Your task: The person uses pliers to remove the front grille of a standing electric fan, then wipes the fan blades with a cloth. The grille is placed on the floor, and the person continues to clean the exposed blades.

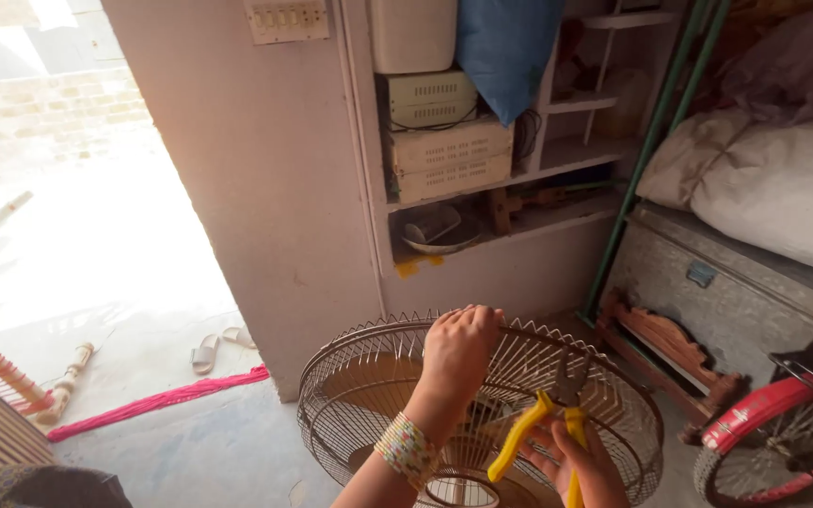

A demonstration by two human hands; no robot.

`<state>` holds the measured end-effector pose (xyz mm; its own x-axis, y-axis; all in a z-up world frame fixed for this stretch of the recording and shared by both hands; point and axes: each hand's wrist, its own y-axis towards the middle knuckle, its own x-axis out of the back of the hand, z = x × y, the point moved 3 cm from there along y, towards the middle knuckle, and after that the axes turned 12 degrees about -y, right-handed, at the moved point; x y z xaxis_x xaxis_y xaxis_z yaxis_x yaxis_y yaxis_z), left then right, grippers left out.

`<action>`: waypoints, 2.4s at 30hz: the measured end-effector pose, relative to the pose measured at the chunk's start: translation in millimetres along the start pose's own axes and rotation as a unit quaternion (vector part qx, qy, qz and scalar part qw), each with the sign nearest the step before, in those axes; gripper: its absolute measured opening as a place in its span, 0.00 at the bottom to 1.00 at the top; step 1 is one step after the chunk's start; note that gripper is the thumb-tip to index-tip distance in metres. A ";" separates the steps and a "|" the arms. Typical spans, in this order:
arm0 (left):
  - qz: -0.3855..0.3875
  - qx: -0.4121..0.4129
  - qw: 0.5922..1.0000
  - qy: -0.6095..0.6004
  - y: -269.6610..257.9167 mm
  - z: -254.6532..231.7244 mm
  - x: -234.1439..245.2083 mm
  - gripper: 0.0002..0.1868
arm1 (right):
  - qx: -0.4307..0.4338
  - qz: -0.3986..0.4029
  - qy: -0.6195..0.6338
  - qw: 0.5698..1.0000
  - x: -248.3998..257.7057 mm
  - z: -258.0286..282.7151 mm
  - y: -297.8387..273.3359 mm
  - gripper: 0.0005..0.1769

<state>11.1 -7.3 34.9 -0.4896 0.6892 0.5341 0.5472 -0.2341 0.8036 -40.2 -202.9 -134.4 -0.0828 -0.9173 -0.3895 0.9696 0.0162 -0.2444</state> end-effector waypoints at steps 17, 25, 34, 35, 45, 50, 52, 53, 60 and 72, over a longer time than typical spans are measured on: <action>-0.182 0.222 0.956 -0.063 -176.8 99.2 108.2 0.46 | 0.139 -0.070 -0.007 0.988 20.5 45.2 -6.3 0.25; -0.044 0.305 0.926 -0.218 -234.5 157.3 99.0 0.25 | 0.165 -0.126 -0.021 0.978 -12.8 29.9 -52.0 0.27; -0.024 0.343 0.903 -0.255 -222.3 135.9 107.5 0.16 | 0.035 0.350 0.200 0.914 -162.6 -40.6 -141.6 0.25; -0.022 0.344 0.900 -0.265 -220.5 135.8 109.2 0.15 | 0.042 0.342 0.178 0.922 -175.1 -43.5 -149.8 0.27; 0.014 0.282 0.927 -0.249 -219.0 122.4 114.2 0.08 | -0.082 0.070 -0.230 0.967 -228.2 -38.7 -158.7 0.28; 0.052 0.252 0.939 -0.230 -222.1 108.1 111.3 0.07 | -0.065 0.012 -0.328 0.942 -230.7 -25.6 -162.7 0.24; 0.047 0.249 0.940 -0.227 -222.9 102.6 112.3 0.07 | -0.075 -0.013 -0.338 0.938 -229.6 -20.4 -165.2 0.23; 0.044 0.248 0.941 -0.225 -222.1 100.9 112.6 0.07 | -0.084 -0.026 -0.344 0.935 -227.1 -16.8 -166.9 0.23; 0.029 0.226 0.946 -0.230 -223.0 97.8 116.0 0.07 | -0.058 -0.021 -0.323 0.944 -213.9 -12.4 -165.9 0.22; 0.027 0.221 0.948 -0.228 -223.2 96.2 119.7 0.07 | -0.086 -0.019 -0.403 0.911 -219.7 -5.2 -163.6 0.20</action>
<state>-104.3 193.4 -105.8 -0.1633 0.9327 0.3217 0.8438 -0.0369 0.5354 -181.8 -2.0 -13.5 0.1486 -0.9115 0.3835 0.9134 -0.0221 -0.4066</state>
